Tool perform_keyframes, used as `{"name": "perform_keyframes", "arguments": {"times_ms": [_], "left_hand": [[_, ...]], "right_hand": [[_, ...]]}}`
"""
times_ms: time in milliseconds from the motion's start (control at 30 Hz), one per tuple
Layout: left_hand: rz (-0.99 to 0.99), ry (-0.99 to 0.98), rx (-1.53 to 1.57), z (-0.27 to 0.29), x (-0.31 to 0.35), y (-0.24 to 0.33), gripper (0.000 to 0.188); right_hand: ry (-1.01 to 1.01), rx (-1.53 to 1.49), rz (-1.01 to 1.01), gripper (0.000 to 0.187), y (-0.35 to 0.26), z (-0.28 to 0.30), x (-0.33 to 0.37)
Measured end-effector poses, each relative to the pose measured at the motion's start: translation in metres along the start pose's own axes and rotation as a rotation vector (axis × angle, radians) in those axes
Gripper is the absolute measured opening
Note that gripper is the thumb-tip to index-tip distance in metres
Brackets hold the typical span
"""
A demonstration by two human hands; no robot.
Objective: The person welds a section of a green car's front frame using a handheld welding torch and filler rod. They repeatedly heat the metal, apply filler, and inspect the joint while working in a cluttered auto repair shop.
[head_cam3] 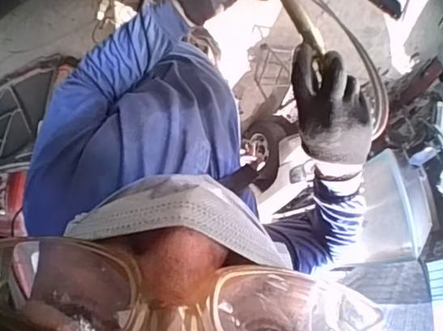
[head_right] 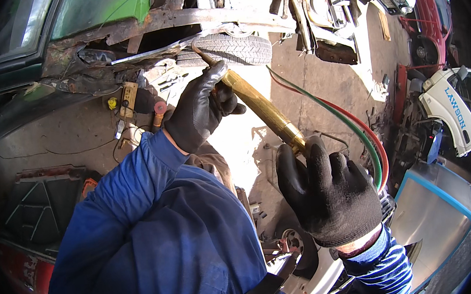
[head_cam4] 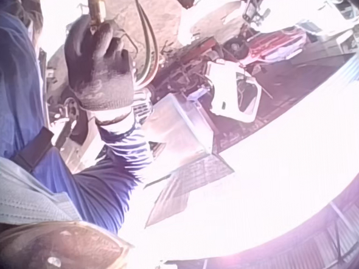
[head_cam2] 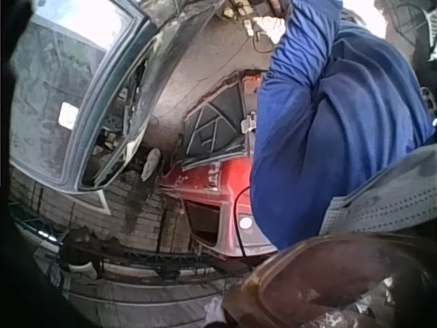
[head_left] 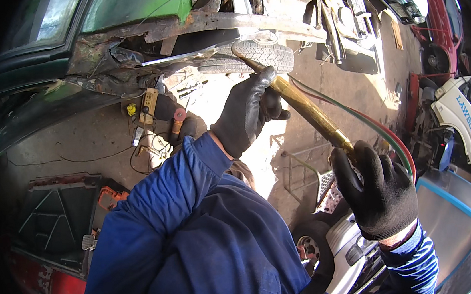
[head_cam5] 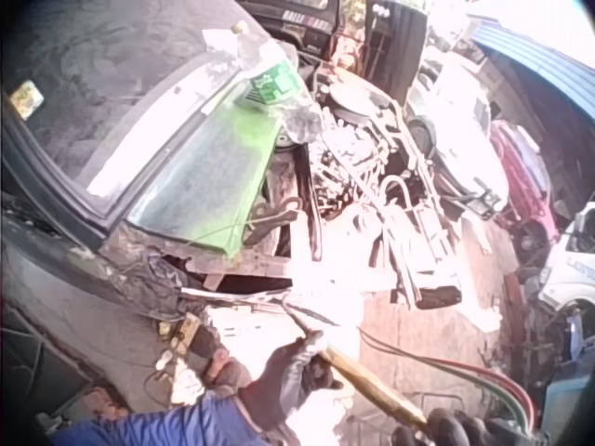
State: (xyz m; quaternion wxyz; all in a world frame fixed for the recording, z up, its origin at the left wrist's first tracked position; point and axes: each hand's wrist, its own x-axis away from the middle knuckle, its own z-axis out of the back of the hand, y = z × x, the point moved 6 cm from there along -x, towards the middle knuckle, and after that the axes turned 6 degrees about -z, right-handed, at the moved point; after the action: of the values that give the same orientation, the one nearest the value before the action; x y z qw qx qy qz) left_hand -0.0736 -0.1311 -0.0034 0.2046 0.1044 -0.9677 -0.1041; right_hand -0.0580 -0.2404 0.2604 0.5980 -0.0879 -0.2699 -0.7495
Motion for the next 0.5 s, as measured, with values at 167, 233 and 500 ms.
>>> {"name": "perform_keyframes", "arguments": {"times_ms": [167, 233, 500], "left_hand": [[-0.009, -0.021, 0.009, -0.0004, 0.0009, -0.0005, 0.031], [-0.014, -0.025, 0.001, 0.0, 0.0005, -0.0004, 0.031], [0.0, -0.017, 0.022, 0.003, 0.0007, -0.0017, 0.029]], "right_hand": [[0.006, 0.005, 0.002, 0.057, -0.0008, -0.0001, 0.0], [0.056, 0.007, 0.049, 0.049, -0.0006, 0.0009, -0.0018], [0.075, 0.002, 0.059, 0.045, -0.002, -0.0004, -0.0014]]}}
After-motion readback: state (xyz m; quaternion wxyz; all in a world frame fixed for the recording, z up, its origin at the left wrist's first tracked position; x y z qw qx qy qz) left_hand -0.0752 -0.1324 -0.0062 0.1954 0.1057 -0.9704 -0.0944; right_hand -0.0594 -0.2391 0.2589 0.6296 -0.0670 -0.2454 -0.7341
